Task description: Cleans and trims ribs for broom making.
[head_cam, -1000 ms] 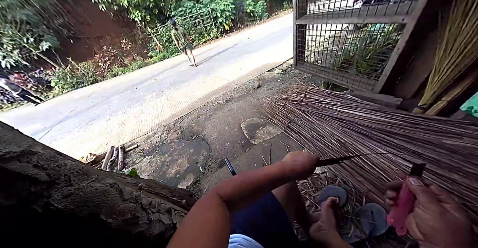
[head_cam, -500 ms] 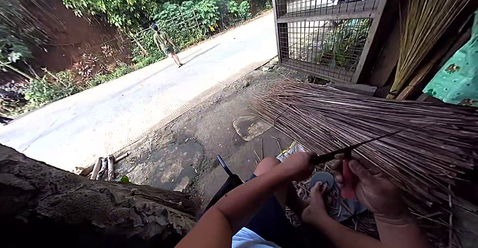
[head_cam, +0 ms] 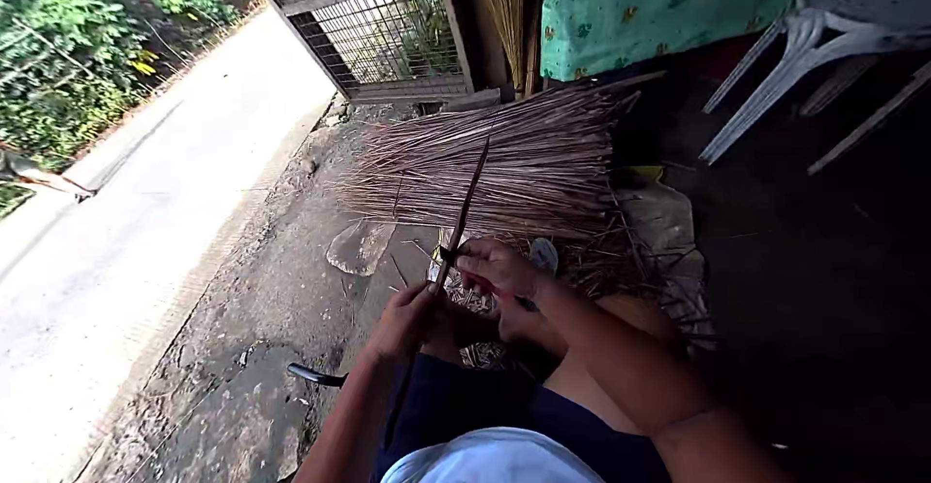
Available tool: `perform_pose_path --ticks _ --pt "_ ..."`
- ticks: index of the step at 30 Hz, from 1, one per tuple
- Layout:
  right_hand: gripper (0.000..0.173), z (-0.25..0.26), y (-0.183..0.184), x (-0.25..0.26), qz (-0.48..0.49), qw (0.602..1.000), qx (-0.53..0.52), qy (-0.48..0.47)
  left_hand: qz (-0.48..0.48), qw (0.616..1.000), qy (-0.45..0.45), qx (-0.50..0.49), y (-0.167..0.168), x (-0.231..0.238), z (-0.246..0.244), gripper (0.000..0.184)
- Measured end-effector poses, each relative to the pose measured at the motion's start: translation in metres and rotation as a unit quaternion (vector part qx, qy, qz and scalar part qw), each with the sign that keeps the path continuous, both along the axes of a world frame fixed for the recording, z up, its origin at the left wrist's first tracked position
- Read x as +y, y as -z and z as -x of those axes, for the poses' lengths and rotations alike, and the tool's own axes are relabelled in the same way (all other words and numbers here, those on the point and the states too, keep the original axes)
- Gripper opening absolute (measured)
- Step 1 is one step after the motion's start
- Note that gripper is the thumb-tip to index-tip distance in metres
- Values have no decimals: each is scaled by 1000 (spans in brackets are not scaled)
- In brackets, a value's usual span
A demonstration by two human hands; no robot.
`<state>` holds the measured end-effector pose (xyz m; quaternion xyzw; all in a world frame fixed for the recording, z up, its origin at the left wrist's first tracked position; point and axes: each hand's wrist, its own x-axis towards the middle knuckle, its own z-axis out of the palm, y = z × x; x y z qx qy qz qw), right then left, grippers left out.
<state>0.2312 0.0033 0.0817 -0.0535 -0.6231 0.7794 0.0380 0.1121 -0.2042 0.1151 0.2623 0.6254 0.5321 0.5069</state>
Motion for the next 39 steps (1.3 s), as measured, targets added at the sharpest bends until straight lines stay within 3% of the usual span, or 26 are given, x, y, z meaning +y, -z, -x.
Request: perform_pose_path --ticks 6,10,14,23,28,32,35,39 --pt "26 -8 -4 26 -30 997 0 69 42 990 9 131 -4 -10 3 27" --pt "25 -7 1 33 -23 999 -22 9 44 984 20 173 -5 -16 5 28" --pt "26 -6 7 34 -37 999 -19 14 60 977 9 203 -4 -18 3 28" --pt "32 -8 17 53 -76 984 -16 158 71 975 40 209 -5 -29 10 27" --pt "20 3 20 34 -52 996 -22 67 50 969 72 230 9 -30 19 38" --pt "22 -1 18 19 -18 1000 -1 -10 16 979 94 183 17 -30 23 40" --pt "21 -6 16 31 -45 999 12 -19 3 979 117 165 13 -32 27 39" --pt "23 -5 17 31 -72 997 -4 22 29 962 118 245 15 -30 31 38"
